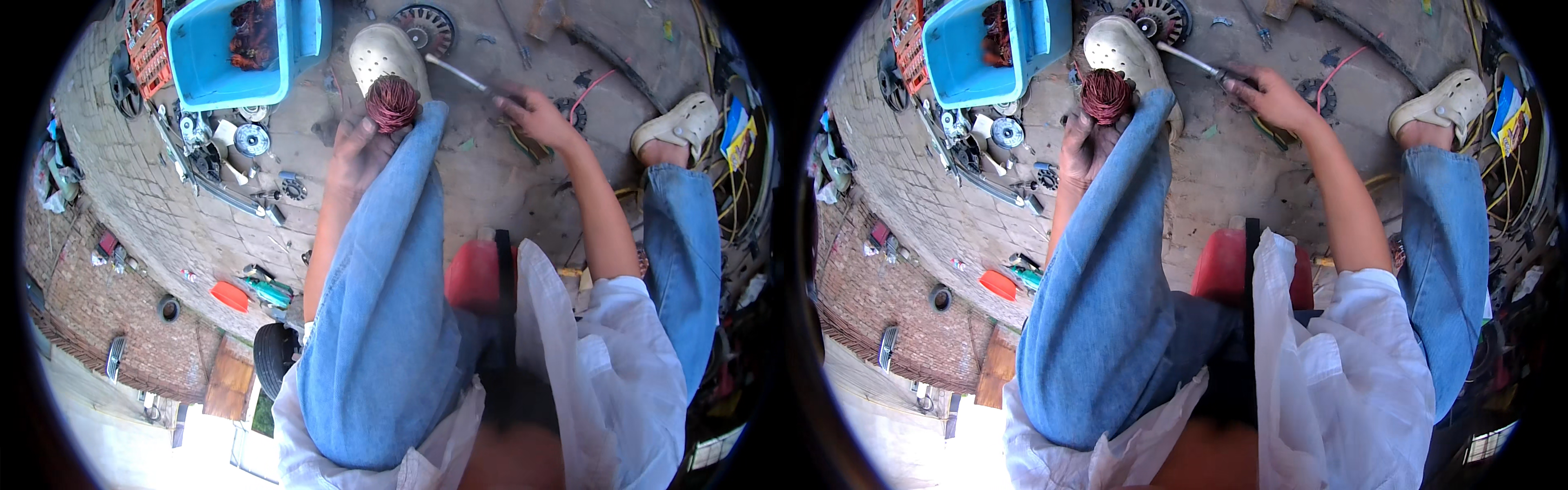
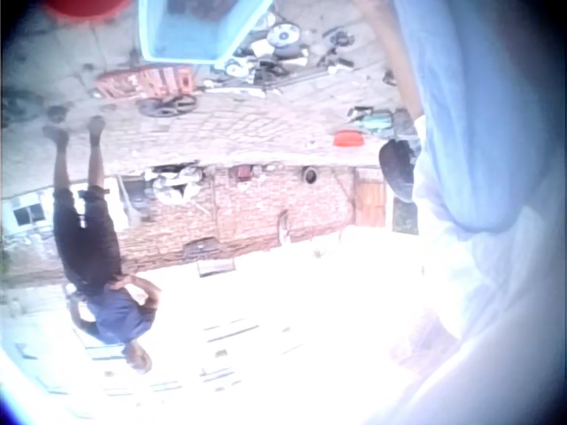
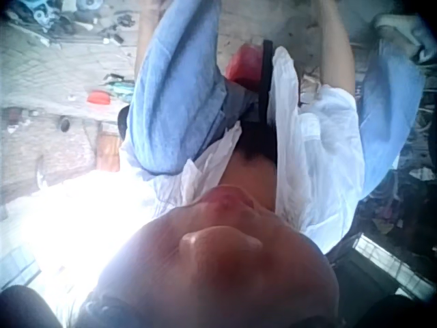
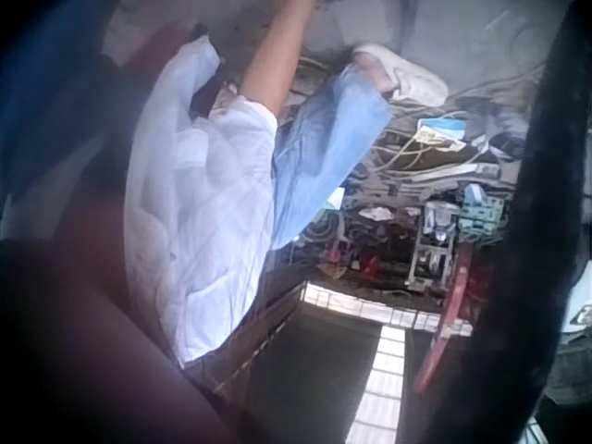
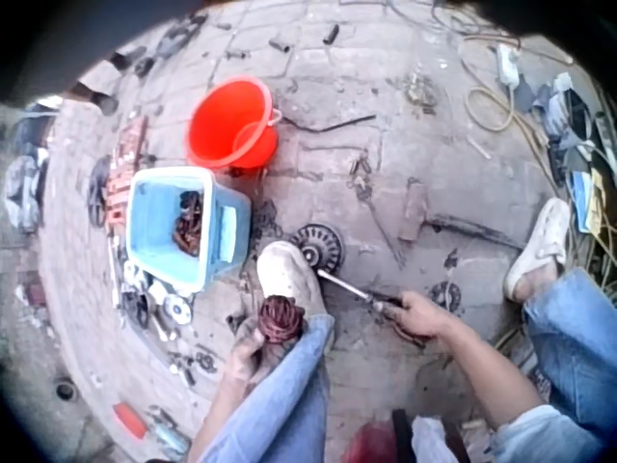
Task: The person sits on the floor in a workshop and uses pliers and a screwdriver to manipulate copper wire on a motor stator. They repeatedly pull, cut, and adjust the wire, occasionally placing the component into a blue bin.
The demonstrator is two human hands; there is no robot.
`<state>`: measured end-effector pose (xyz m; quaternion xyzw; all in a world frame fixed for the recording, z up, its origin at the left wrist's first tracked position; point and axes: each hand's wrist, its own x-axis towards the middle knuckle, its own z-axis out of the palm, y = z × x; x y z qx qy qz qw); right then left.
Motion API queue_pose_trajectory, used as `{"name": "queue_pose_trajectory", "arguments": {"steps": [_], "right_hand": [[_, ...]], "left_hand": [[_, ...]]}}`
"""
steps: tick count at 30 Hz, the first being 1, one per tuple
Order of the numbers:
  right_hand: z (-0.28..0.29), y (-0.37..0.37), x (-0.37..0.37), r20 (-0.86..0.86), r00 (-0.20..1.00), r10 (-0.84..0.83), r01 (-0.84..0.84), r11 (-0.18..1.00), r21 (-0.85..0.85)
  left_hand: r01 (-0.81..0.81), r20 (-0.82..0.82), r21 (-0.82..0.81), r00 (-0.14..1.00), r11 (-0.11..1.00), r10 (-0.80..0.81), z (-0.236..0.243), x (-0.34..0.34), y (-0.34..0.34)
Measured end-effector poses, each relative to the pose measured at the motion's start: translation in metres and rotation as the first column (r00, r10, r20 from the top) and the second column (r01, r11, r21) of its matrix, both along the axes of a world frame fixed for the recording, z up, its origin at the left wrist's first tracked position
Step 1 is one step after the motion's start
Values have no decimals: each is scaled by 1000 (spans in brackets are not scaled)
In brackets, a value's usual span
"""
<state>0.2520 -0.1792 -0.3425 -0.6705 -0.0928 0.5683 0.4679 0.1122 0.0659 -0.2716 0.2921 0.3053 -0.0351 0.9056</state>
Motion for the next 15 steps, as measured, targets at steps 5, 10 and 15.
{"name": "queue_pose_trajectory", "arguments": {"steps": [5, 10, 15], "right_hand": [[14, 4, 6, 489, 871, 53, -41, 999, -35], [28, 17, 49, 702, 666, 253, -181, 968, -177], [67, 48, 99, 608, 606, 513, -494, 842, -219]], "left_hand": [[-25, 0, -20, 1000, 999, 25, -3, -5, 2], [8, 19, -29, 1000, 1000, -8, -5, -5, 3], [-12, 15, -44, 1000, 999, 13, -6, -5, 4]]}}
